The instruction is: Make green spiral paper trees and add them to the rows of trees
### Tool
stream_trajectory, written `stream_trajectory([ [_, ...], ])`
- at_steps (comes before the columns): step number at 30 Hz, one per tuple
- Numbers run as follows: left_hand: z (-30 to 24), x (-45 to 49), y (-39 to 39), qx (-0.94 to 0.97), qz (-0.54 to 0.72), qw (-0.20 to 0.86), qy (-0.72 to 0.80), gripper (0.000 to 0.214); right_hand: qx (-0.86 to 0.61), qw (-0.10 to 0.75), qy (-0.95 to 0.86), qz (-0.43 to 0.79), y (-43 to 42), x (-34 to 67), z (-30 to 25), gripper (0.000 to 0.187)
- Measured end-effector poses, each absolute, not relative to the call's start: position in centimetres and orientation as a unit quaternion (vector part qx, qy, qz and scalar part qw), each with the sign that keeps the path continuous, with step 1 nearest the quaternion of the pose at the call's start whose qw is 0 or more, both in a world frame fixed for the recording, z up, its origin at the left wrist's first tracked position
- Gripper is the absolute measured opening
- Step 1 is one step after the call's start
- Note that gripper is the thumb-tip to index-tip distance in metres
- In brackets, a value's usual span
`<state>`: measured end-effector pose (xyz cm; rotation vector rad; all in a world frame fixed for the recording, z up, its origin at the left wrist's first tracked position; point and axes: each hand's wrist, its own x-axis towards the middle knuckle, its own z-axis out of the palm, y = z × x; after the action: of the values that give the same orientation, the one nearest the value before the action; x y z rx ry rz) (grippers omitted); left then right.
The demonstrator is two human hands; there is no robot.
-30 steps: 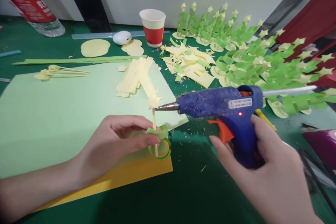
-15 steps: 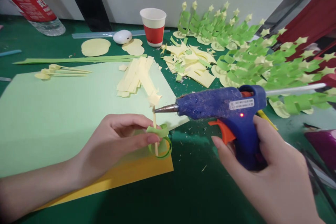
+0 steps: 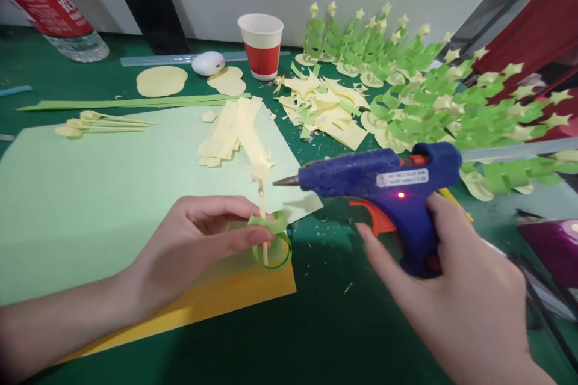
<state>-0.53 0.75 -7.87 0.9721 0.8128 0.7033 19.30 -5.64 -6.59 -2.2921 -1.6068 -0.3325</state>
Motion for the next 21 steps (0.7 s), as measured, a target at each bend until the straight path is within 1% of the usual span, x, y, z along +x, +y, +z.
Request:
stream_trajectory([
  [3, -7.8, -0.6, 0.8, 0.440, 0.320, 0.747, 0.382, 0.008, -0.812, 0.127, -0.546, -0.162, -4.5, 20.6, -6.2, 0.040],
  [7, -7.9, -0.6, 0.7, 0.437, 0.322, 0.749, 0.380, 0.007, -0.871, 0.068, -0.481, -0.074, -2.6, 21.8, -5.4, 0.037],
  [11, -7.9, -0.5, 0.7, 0.445, 0.333, 0.731, 0.396, 0.005, -0.871, 0.004, -0.492, 0.009, -2.1, 22.3, -5.8, 0.030],
  [13, -7.8, -0.5, 0.6, 0.455, 0.333, 0.715, 0.413, 0.004, -0.859, -0.017, -0.511, 0.000, -2.4, 22.6, -6.3, 0.033],
  [14, -7.7, -0.5, 0.6, 0.461, 0.334, 0.706, 0.420, 0.004, -0.846, -0.006, -0.533, -0.032, -2.6, 22.7, -6.5, 0.036],
  [15, -7.5, -0.5, 0.6, 0.469, 0.335, 0.697, 0.426, 0.004, -0.825, 0.028, -0.558, -0.079, -2.9, 22.7, -6.6, 0.041],
  [17, -7.0, -0.4, 0.5, 0.490, 0.337, 0.676, 0.435, 0.007, -0.757, 0.144, -0.620, -0.150, -3.4, 22.3, -6.4, 0.043],
  [18, -6.7, -0.4, 0.4, 0.501, 0.337, 0.666, 0.439, 0.008, -0.717, 0.210, -0.647, -0.151, -3.7, 21.9, -6.0, 0.039],
  [20, -6.1, -0.4, 0.1, 0.520, 0.335, 0.651, 0.441, 0.011, -0.634, 0.314, -0.703, -0.068, -4.1, 20.5, -4.9, 0.022],
  [21, -5.8, -0.5, 0.0, 0.527, 0.335, 0.646, 0.439, 0.012, -0.596, 0.338, -0.728, 0.000, -4.2, 19.7, -4.3, 0.015],
])
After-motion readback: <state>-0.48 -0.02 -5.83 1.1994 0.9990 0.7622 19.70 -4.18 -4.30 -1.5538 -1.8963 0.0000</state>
